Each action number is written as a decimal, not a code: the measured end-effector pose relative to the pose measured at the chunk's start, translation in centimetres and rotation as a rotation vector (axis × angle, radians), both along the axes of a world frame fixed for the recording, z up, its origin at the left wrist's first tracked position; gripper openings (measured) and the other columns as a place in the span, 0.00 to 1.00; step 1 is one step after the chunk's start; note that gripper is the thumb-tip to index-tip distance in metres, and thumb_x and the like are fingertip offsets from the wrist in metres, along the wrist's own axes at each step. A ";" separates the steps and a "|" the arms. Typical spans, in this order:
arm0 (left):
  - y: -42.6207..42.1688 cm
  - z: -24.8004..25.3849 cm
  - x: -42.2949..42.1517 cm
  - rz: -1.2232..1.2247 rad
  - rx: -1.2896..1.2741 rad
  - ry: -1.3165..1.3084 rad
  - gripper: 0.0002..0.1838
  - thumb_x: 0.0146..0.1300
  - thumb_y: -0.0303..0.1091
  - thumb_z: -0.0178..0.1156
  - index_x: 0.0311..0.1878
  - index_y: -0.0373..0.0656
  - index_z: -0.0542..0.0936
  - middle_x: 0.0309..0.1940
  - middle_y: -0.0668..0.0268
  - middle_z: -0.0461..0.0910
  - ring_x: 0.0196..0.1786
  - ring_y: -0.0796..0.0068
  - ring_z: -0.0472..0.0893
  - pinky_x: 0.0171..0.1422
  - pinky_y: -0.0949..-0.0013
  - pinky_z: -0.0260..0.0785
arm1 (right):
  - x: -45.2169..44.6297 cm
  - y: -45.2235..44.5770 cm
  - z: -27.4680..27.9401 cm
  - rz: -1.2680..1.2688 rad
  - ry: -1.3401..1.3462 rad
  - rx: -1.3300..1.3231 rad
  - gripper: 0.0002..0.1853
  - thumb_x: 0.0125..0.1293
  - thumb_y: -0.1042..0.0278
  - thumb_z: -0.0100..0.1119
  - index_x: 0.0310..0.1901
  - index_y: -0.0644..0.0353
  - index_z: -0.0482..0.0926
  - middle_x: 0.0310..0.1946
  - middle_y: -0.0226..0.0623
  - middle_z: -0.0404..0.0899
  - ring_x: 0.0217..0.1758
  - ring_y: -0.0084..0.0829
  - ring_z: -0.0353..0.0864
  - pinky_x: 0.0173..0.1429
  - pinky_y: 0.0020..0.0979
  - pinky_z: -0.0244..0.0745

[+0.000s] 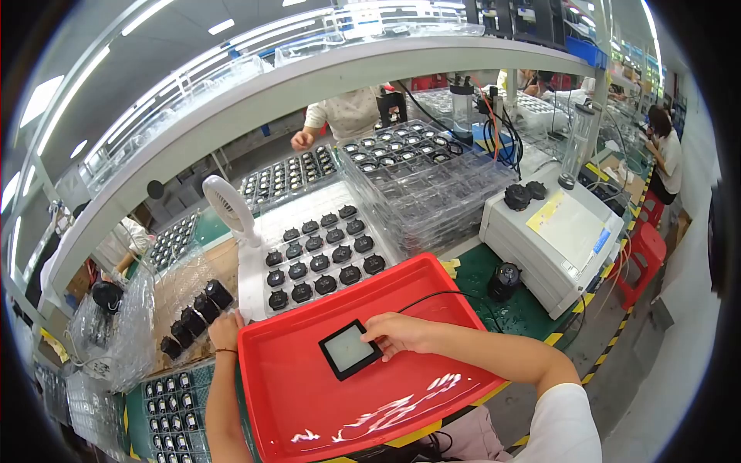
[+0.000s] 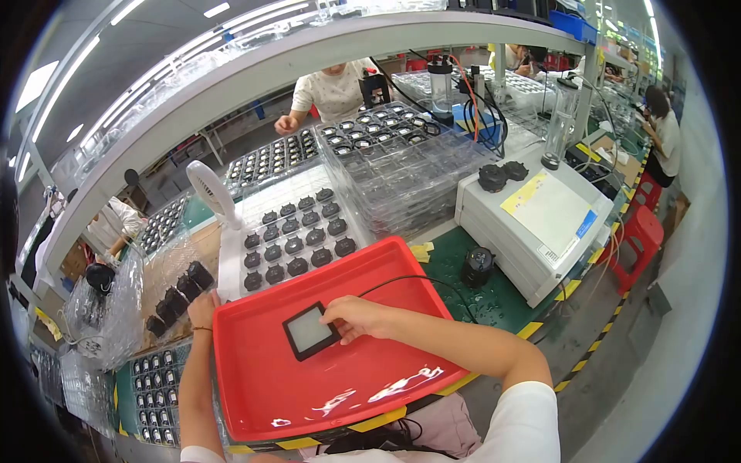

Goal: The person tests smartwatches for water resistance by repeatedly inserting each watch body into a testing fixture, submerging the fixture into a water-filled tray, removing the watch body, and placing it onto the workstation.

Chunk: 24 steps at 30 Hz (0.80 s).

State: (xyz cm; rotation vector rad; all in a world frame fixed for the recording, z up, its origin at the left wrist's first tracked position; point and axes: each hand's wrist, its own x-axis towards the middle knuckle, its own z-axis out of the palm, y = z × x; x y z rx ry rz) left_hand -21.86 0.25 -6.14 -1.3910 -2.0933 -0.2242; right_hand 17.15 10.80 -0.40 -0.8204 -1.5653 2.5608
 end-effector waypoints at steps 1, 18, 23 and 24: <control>-0.2 0.2 -0.1 0.004 0.010 0.009 0.22 0.61 0.44 0.45 0.16 0.42 0.75 0.18 0.56 0.74 0.22 0.55 0.76 0.25 0.57 0.68 | 0.1 0.0 0.2 -0.015 -0.004 0.005 0.08 0.58 0.63 0.55 0.31 0.57 0.70 0.29 0.30 0.72 0.29 0.24 0.73 0.29 0.27 0.71; -4.4 6.6 -0.2 -0.515 -0.100 0.011 0.11 0.43 0.23 0.53 0.33 0.43 0.77 0.39 0.56 0.76 0.45 0.55 0.74 0.49 0.61 0.66 | 0.1 0.9 -0.2 -0.128 0.002 0.017 0.07 0.56 0.66 0.56 0.33 0.58 0.72 0.29 0.33 0.74 0.30 0.28 0.75 0.32 0.29 0.74; -3.4 5.2 -1.4 -0.153 -0.196 -0.417 0.07 0.47 0.32 0.54 0.31 0.47 0.79 0.32 0.57 0.79 0.37 0.58 0.78 0.41 0.60 0.70 | 0.3 1.0 -0.1 -0.158 0.033 0.002 0.06 0.56 0.67 0.56 0.31 0.58 0.72 0.28 0.33 0.74 0.30 0.27 0.75 0.31 0.28 0.74; -3.4 5.0 -1.8 -0.131 -0.240 -0.385 0.08 0.48 0.35 0.54 0.31 0.48 0.79 0.29 0.58 0.79 0.35 0.58 0.78 0.39 0.59 0.70 | 0.3 1.0 -0.1 -0.157 0.030 0.005 0.06 0.56 0.67 0.56 0.31 0.58 0.72 0.28 0.33 0.74 0.30 0.27 0.75 0.31 0.28 0.74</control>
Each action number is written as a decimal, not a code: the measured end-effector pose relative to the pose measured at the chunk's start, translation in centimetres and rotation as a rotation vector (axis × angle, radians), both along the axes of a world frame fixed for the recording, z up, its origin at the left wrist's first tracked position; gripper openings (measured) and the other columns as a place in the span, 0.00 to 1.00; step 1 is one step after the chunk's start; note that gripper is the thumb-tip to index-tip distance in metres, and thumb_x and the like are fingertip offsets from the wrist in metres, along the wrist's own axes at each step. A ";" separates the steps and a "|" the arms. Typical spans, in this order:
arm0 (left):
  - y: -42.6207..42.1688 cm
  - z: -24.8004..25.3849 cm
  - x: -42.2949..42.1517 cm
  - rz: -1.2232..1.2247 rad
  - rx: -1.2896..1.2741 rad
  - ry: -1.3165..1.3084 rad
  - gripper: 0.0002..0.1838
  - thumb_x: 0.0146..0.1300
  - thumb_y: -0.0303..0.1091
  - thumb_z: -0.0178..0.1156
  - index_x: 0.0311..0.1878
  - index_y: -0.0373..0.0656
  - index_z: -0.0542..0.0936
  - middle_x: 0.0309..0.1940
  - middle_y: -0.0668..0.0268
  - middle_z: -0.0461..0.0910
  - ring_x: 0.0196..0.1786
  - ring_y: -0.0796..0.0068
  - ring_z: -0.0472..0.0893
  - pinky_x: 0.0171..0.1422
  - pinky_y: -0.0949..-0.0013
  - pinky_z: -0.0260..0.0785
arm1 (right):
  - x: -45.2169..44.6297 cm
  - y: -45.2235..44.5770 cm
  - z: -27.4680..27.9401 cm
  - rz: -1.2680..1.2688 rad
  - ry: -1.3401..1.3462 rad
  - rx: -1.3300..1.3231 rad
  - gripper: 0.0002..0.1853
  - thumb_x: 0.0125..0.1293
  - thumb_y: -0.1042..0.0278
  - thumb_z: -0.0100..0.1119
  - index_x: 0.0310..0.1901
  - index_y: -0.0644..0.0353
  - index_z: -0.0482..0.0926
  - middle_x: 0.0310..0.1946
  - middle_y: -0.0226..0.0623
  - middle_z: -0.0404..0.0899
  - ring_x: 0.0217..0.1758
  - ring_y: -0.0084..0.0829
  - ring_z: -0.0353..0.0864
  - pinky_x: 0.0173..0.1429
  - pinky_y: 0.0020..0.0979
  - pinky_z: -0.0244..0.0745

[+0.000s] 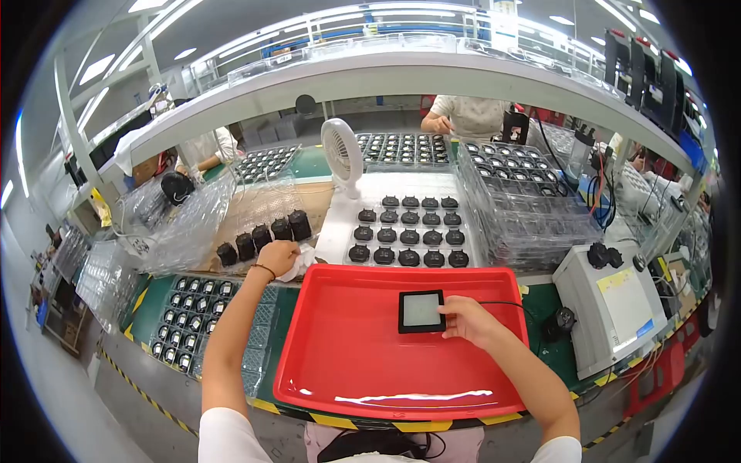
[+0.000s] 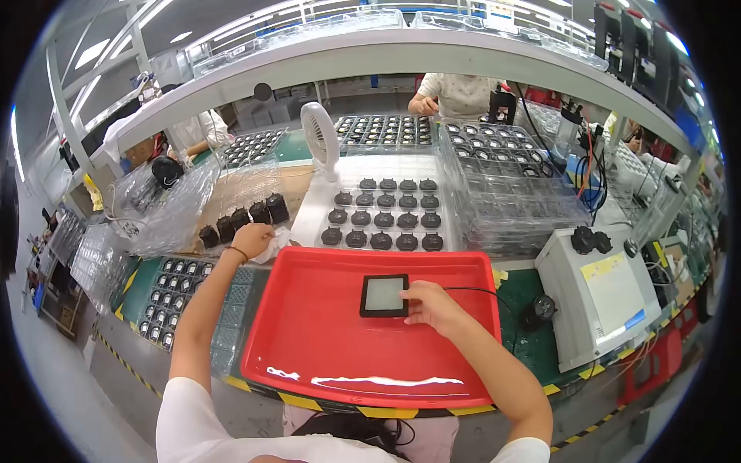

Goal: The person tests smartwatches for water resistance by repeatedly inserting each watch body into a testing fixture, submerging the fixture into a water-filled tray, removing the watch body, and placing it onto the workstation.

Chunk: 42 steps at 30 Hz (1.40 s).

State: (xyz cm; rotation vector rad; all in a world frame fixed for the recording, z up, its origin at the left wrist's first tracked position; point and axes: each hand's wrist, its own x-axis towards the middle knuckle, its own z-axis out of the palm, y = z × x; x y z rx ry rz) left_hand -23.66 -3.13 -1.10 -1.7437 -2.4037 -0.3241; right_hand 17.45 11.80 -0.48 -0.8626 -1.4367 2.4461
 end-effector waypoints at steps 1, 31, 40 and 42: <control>0.0 -0.2 -0.3 0.011 -0.043 0.035 0.09 0.49 0.37 0.54 0.32 0.49 0.80 0.27 0.58 0.79 0.33 0.58 0.79 0.38 0.59 0.71 | 0.0 0.0 0.0 -0.001 -0.006 -0.002 0.06 0.56 0.67 0.56 0.31 0.58 0.72 0.28 0.33 0.73 0.30 0.27 0.74 0.31 0.28 0.74; -1.7 -1.7 -1.6 0.012 0.187 -0.264 0.13 0.35 0.31 0.66 0.29 0.39 0.80 0.29 0.58 0.77 0.31 0.62 0.79 0.37 0.66 0.72 | -0.9 -0.1 -0.9 0.040 -0.080 0.105 0.07 0.56 0.66 0.54 0.33 0.58 0.70 0.27 0.29 0.69 0.27 0.23 0.71 0.28 0.29 0.75; -1.3 10.6 5.9 -0.275 0.328 0.311 0.17 0.40 0.25 0.65 0.38 0.39 0.76 0.37 0.56 0.73 0.43 0.54 0.73 0.48 0.62 0.66 | -1.1 -1.1 -0.4 0.108 -0.006 0.181 0.09 0.55 0.66 0.53 0.35 0.60 0.70 0.29 0.31 0.72 0.30 0.23 0.73 0.28 0.27 0.75; 0.0 14.6 11.5 -0.451 0.528 0.435 0.16 0.41 0.23 0.64 0.38 0.37 0.76 0.40 0.55 0.73 0.44 0.55 0.74 0.49 0.61 0.67 | -1.1 -1.6 -0.3 0.138 0.018 0.187 0.09 0.55 0.66 0.53 0.35 0.60 0.70 0.29 0.31 0.72 0.30 0.22 0.73 0.28 0.27 0.74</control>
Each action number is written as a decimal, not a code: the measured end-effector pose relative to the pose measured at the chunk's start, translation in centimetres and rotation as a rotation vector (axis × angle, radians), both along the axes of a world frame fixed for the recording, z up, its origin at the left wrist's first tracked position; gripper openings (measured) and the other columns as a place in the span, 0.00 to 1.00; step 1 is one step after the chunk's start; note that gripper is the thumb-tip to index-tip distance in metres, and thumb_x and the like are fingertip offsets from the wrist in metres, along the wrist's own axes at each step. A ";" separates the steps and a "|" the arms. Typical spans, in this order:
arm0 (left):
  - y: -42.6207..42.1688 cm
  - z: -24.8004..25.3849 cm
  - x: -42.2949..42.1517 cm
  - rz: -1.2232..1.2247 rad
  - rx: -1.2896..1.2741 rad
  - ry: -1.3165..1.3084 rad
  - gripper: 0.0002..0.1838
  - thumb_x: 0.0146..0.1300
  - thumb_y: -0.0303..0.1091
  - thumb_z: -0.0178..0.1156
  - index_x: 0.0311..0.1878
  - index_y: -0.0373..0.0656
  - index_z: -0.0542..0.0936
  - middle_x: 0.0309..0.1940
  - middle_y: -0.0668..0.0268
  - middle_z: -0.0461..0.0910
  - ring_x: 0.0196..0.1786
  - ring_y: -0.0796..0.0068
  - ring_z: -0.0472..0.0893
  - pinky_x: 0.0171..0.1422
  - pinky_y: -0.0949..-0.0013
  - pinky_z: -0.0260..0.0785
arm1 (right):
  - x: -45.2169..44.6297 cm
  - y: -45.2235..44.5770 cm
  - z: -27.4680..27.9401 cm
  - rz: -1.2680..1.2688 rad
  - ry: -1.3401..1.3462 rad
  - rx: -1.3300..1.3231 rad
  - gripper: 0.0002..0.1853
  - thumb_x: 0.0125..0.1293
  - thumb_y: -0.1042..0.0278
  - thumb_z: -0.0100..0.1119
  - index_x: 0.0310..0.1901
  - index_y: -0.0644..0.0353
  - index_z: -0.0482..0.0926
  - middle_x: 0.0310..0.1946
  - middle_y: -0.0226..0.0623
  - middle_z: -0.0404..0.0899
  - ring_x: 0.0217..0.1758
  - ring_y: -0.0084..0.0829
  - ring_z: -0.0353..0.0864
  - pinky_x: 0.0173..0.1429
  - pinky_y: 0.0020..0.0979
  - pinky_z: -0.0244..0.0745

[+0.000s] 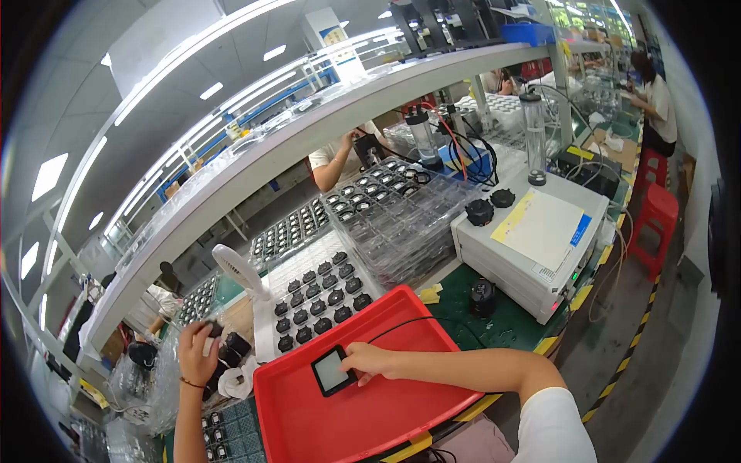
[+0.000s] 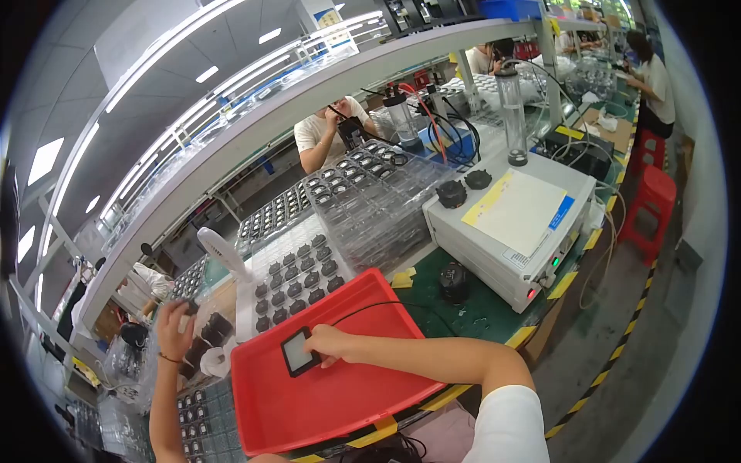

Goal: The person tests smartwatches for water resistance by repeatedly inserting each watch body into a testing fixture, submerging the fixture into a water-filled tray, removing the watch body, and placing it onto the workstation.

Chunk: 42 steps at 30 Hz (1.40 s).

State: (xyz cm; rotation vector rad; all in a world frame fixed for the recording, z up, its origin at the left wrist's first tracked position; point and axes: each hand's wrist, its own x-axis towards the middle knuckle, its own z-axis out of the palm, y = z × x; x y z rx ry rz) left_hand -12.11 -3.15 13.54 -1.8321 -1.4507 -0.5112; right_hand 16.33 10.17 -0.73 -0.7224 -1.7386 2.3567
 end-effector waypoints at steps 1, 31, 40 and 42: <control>0.6 2.3 3.0 -0.079 0.049 0.035 0.17 0.41 0.22 0.64 0.39 0.37 0.76 0.41 0.55 0.73 0.44 0.55 0.74 0.49 0.61 0.67 | 0.0 -0.1 0.3 0.026 0.010 0.023 0.10 0.55 0.65 0.53 0.36 0.60 0.70 0.28 0.31 0.72 0.31 0.22 0.72 0.28 0.27 0.74; 19.4 15.9 25.0 -0.550 0.232 0.269 0.09 0.51 0.29 0.55 0.38 0.41 0.76 0.27 0.61 0.75 0.33 0.64 0.74 0.35 0.62 0.64 | -0.9 -1.9 -2.6 -0.045 -0.095 -0.339 0.05 0.51 0.69 0.53 0.31 0.59 0.71 0.24 0.33 0.73 0.23 0.25 0.73 0.28 0.27 0.73; -3.3 0.7 19.5 -0.767 -0.755 0.502 0.09 0.45 0.34 0.54 0.31 0.45 0.73 0.24 0.72 0.69 0.27 0.78 0.71 0.30 0.75 0.64 | -0.3 -1.6 -1.5 -0.123 -0.105 -0.360 0.09 0.52 0.65 0.58 0.35 0.52 0.72 0.28 0.30 0.74 0.28 0.29 0.71 0.32 0.33 0.70; -6.4 1.1 17.4 -0.631 -0.718 0.300 0.13 0.46 0.34 0.54 0.38 0.44 0.75 0.30 0.71 0.72 0.29 0.78 0.73 0.31 0.76 0.65 | -0.1 -0.8 -2.4 -0.091 -0.068 -0.431 0.10 0.52 0.64 0.59 0.36 0.52 0.72 0.30 0.30 0.74 0.31 0.29 0.72 0.32 0.34 0.70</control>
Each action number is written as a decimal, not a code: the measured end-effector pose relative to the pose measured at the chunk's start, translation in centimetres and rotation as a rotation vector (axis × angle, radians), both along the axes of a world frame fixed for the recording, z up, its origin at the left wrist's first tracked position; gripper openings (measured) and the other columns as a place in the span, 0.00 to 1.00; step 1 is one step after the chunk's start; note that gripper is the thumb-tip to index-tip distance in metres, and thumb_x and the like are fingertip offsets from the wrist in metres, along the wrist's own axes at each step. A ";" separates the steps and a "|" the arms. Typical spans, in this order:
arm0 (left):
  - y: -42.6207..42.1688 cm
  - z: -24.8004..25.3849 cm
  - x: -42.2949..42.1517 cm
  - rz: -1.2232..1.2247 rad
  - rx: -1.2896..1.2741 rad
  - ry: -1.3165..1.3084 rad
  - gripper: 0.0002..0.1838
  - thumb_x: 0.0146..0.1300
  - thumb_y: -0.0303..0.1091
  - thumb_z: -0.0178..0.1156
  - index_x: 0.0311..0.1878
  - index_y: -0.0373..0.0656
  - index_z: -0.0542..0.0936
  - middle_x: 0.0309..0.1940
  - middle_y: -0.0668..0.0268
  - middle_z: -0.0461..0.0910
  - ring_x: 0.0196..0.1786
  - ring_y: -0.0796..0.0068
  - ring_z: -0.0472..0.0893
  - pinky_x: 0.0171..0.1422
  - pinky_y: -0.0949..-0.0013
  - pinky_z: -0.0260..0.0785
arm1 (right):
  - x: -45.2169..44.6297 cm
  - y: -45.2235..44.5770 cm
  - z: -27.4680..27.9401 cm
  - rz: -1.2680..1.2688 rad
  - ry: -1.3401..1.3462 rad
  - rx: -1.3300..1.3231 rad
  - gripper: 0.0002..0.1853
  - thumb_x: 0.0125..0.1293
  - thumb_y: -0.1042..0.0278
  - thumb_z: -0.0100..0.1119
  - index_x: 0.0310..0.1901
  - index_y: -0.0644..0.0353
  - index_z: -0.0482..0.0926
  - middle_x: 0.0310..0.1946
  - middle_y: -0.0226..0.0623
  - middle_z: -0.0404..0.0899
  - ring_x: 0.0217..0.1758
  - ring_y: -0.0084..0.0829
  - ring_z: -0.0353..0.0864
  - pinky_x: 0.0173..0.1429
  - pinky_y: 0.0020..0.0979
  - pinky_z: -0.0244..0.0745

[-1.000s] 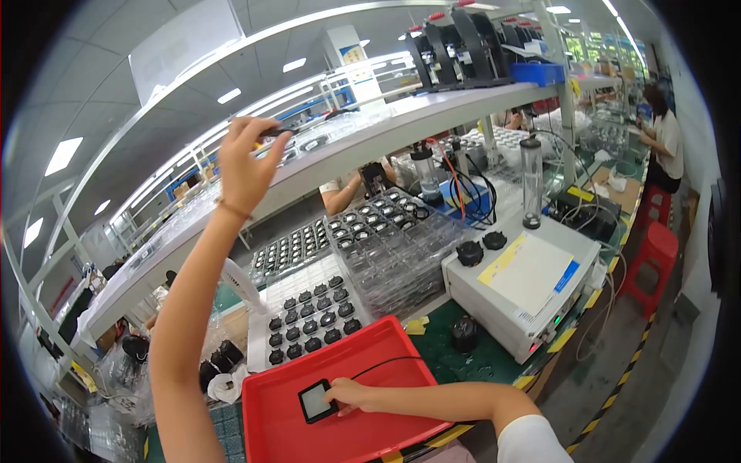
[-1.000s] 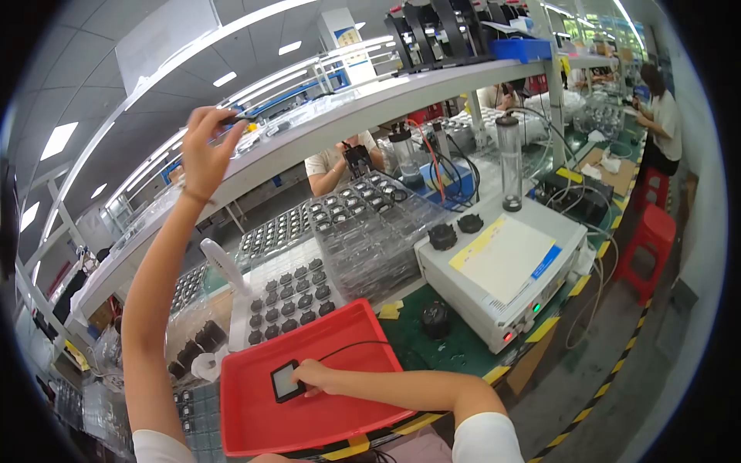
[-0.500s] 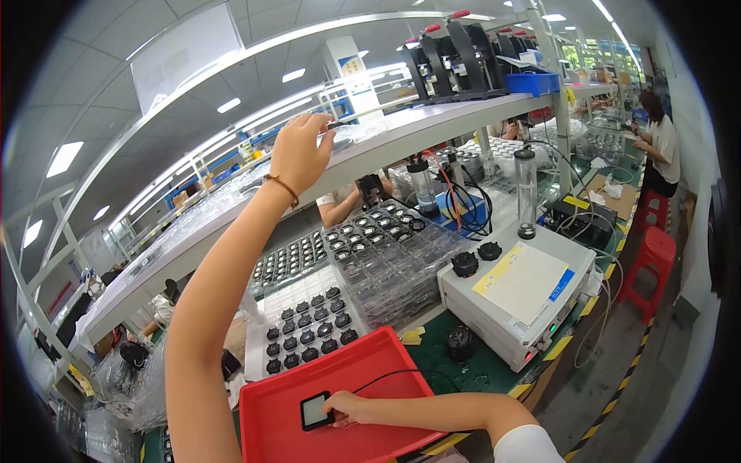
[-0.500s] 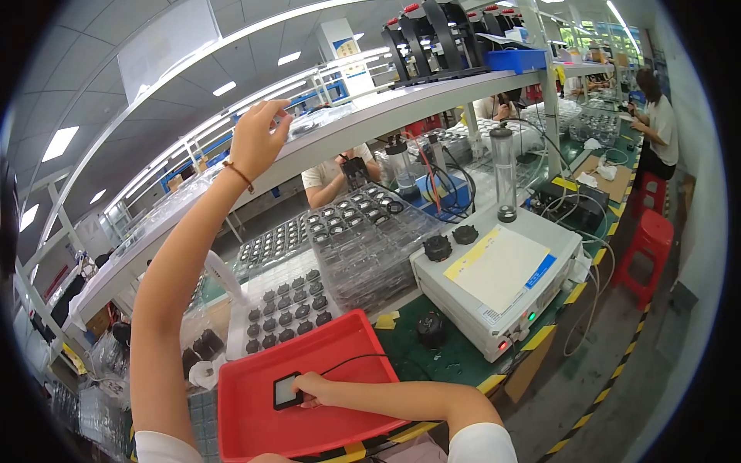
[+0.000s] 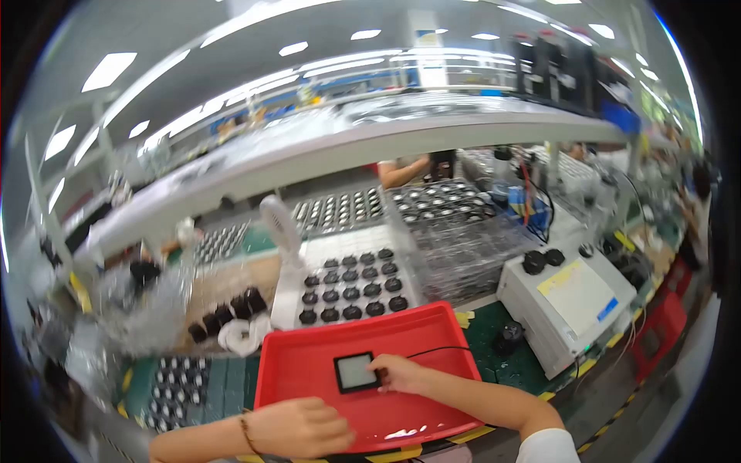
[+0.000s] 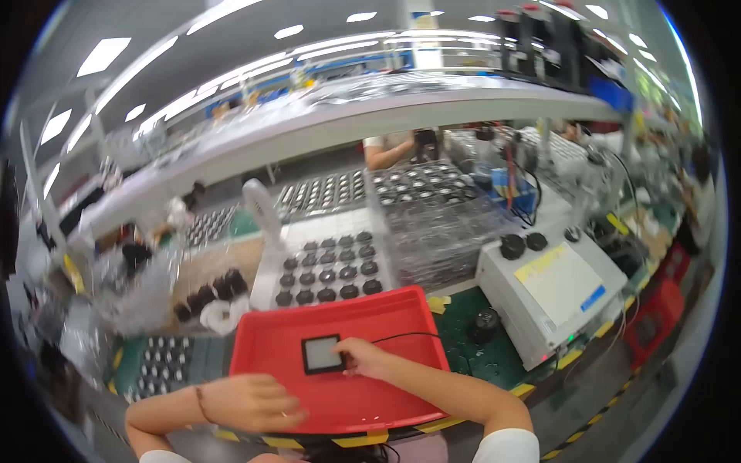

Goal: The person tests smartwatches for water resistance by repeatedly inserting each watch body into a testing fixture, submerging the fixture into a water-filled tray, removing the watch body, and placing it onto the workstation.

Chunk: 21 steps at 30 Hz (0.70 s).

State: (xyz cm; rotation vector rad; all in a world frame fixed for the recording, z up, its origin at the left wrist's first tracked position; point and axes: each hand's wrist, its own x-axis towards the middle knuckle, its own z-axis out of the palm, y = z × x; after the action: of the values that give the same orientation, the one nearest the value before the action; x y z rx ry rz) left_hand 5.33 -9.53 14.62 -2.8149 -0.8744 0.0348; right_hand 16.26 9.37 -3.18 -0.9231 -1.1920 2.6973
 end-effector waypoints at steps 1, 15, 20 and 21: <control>-1.4 -0.3 -1.8 0.128 0.033 0.061 0.16 0.46 0.34 0.54 0.41 0.44 0.76 0.32 0.71 0.74 0.31 0.79 0.75 0.31 0.77 0.65 | -0.1 0.9 -1.1 0.024 0.030 -0.054 0.11 0.52 0.64 0.60 0.37 0.52 0.72 0.30 0.31 0.75 0.33 0.28 0.72 0.32 0.35 0.70; -14.9 -15.4 -16.0 1.458 0.650 -0.860 0.06 0.51 0.25 0.56 0.34 0.41 0.75 0.34 0.59 0.75 0.40 0.58 0.74 0.43 0.63 0.66 | 0.0 2.2 0.2 -0.257 0.040 0.291 0.20 0.55 0.65 0.57 0.50 0.54 0.69 0.37 0.31 0.76 0.35 0.30 0.76 0.32 0.33 0.71; -16.1 -18.1 -23.0 1.791 0.564 -0.375 0.12 0.48 0.24 0.55 0.39 0.42 0.73 0.41 0.59 0.72 0.44 0.57 0.70 0.48 0.60 0.64 | 1.0 3.6 -1.1 -0.327 0.030 0.126 0.15 0.54 0.65 0.55 0.45 0.56 0.71 0.34 0.33 0.76 0.32 0.33 0.75 0.30 0.31 0.68; -16.6 -18.7 -24.2 1.830 0.535 -0.300 0.13 0.46 0.24 0.55 0.39 0.42 0.74 0.39 0.59 0.72 0.43 0.56 0.70 0.47 0.60 0.64 | 1.0 3.7 -0.6 -0.350 0.052 0.113 0.17 0.54 0.67 0.55 0.47 0.56 0.70 0.36 0.35 0.76 0.34 0.34 0.76 0.32 0.31 0.71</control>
State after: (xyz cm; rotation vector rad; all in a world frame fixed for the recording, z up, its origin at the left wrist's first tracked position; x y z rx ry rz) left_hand -18.90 -26.18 -4.11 -0.8019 -2.5491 -0.2937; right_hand 17.24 13.06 -3.74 -0.9394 -1.0478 2.3408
